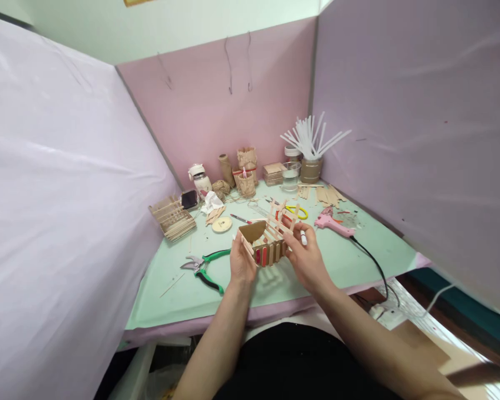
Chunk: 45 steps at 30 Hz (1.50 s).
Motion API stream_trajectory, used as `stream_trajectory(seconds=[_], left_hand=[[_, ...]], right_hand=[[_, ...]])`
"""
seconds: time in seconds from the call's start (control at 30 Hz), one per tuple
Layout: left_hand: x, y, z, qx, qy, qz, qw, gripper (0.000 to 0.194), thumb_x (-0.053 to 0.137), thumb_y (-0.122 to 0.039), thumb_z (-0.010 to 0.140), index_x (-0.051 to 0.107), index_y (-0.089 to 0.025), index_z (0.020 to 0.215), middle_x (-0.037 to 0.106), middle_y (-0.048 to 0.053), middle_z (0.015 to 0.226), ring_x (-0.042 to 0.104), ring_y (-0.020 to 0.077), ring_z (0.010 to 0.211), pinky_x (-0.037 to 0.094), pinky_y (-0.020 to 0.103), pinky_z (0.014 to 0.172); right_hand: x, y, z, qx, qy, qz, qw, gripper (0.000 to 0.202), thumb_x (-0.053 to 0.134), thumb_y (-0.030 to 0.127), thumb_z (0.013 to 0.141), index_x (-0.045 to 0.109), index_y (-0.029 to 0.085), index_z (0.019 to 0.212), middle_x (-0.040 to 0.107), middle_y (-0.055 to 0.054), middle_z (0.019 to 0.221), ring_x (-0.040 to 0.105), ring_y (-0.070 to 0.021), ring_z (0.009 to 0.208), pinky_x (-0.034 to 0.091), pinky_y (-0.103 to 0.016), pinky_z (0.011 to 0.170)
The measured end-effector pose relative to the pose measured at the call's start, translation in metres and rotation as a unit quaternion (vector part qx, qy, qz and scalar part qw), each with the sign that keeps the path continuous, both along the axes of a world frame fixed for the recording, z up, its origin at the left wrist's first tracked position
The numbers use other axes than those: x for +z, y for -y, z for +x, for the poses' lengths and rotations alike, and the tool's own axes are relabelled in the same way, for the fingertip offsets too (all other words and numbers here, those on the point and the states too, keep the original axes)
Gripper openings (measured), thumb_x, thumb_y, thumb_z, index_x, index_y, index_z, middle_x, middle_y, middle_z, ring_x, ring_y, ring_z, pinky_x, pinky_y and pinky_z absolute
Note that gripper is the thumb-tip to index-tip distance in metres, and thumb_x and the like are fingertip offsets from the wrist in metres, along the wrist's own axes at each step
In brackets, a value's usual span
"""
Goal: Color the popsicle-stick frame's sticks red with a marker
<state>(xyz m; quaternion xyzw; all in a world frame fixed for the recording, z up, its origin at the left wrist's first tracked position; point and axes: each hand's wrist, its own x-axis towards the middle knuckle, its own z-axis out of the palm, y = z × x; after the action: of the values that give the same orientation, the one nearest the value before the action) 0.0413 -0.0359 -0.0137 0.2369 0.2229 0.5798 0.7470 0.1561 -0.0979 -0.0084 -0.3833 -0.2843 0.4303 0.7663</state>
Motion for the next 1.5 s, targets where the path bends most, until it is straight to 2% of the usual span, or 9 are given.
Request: stream_trajectory(seconds=[0.1, 0.27, 0.43, 0.57, 0.73, 0.9, 1.0, 1.17, 1.5], left_hand=[[-0.004, -0.002, 0.001, 0.038, -0.018, 0.016, 0.999, 0.033, 0.072, -0.040, 0.084, 0.067, -0.015, 0.105, 0.076, 0.008, 0.099, 0.073, 0.0222, 0.102, 0.053, 0.036, 0.097], [-0.016, -0.012, 0.000, 0.135, -0.050, 0.014, 0.990, 0.030, 0.079, -0.035, 0.078, 0.055, -0.020, 0.089, 0.069, -0.001, 0.082, 0.073, 0.0186, 0.091, 0.054, 0.036, 0.093], [-0.022, -0.022, 0.003, 0.222, -0.067, -0.029, 0.972, 0.031, 0.072, -0.014, 0.084, 0.043, -0.021, 0.081, 0.065, -0.004, 0.077, 0.070, 0.0112, 0.079, 0.054, 0.031, 0.091], [-0.023, -0.025, 0.005, 0.239, -0.079, -0.040, 0.967, 0.028, 0.065, -0.008, 0.088, 0.042, -0.021, 0.082, 0.067, -0.002, 0.081, 0.070, 0.0092, 0.082, 0.053, 0.028, 0.094], [-0.020, -0.023, 0.002, 0.229, -0.090, -0.046, 0.968, 0.024, 0.065, -0.013, 0.088, 0.043, -0.022, 0.085, 0.067, 0.000, 0.085, 0.070, 0.0129, 0.084, 0.054, 0.032, 0.092], [-0.016, -0.019, -0.002, 0.263, -0.101, -0.063, 0.957, 0.007, 0.052, -0.025, 0.098, 0.048, -0.022, 0.094, 0.067, 0.003, 0.108, 0.067, 0.0104, 0.104, 0.044, 0.029, 0.105], [-0.015, -0.019, -0.004, 0.292, -0.120, -0.054, 0.947, 0.018, 0.045, -0.038, 0.101, 0.050, -0.023, 0.093, 0.066, 0.004, 0.110, 0.064, 0.0116, 0.108, 0.041, 0.029, 0.106], [-0.022, -0.020, -0.007, 0.305, -0.144, -0.013, 0.941, 0.030, 0.044, -0.050, 0.097, 0.047, -0.023, 0.083, 0.066, 0.003, 0.106, 0.062, 0.0148, 0.104, 0.040, 0.030, 0.093], [-0.015, -0.011, -0.009, 0.324, -0.144, 0.029, 0.935, 0.031, 0.049, -0.044, 0.098, 0.045, -0.022, 0.076, 0.055, -0.002, 0.087, 0.053, 0.0106, 0.081, 0.036, 0.023, 0.075]], right_hand=[[0.005, -0.008, -0.007, -0.015, -0.052, -0.024, 0.998, 0.044, 0.079, 0.035, 0.070, 0.045, 0.029, 0.096, 0.067, -0.003, 0.134, 0.070, -0.0238, 0.115, 0.063, -0.040, 0.084], [-0.002, -0.020, -0.011, -0.039, -0.080, -0.016, 0.996, 0.039, 0.074, 0.028, 0.068, 0.044, 0.028, 0.093, 0.069, -0.003, 0.131, 0.070, -0.0230, 0.114, 0.061, -0.041, 0.089], [-0.026, -0.032, -0.013, -0.087, -0.008, 0.000, 0.996, 0.030, 0.068, 0.028, 0.075, 0.044, 0.028, 0.094, 0.068, -0.001, 0.126, 0.066, -0.0197, 0.119, 0.056, -0.039, 0.096], [-0.043, -0.040, -0.015, -0.147, 0.082, -0.002, 0.986, 0.024, 0.064, 0.027, 0.079, 0.045, 0.027, 0.095, 0.068, 0.000, 0.111, 0.064, -0.0191, 0.119, 0.052, -0.039, 0.100], [-0.044, -0.038, -0.018, -0.139, 0.081, 0.017, 0.987, 0.026, 0.064, 0.029, 0.079, 0.043, 0.028, 0.094, 0.067, -0.001, 0.114, 0.061, -0.0206, 0.127, 0.049, -0.041, 0.105], [-0.041, -0.033, -0.016, -0.125, 0.058, 0.010, 0.990, 0.031, 0.066, 0.030, 0.075, 0.041, 0.028, 0.093, 0.066, -0.001, 0.112, 0.062, -0.0198, 0.125, 0.048, -0.039, 0.105], [-0.042, -0.031, -0.013, -0.135, 0.051, -0.006, 0.989, 0.033, 0.067, 0.031, 0.075, 0.042, 0.028, 0.096, 0.065, 0.000, 0.111, 0.061, -0.0178, 0.122, 0.047, -0.037, 0.105], [-0.041, -0.028, -0.008, -0.152, 0.039, -0.025, 0.987, 0.037, 0.070, 0.033, 0.076, 0.043, 0.028, 0.100, 0.063, 0.002, 0.106, 0.063, -0.0151, 0.108, 0.047, -0.036, 0.103], [-0.033, -0.018, 0.005, -0.201, 0.074, 0.090, 0.973, 0.029, 0.067, 0.031, 0.086, 0.041, 0.028, 0.100, 0.060, -0.008, 0.141, 0.052, -0.0171, 0.141, 0.033, -0.047, 0.123]])
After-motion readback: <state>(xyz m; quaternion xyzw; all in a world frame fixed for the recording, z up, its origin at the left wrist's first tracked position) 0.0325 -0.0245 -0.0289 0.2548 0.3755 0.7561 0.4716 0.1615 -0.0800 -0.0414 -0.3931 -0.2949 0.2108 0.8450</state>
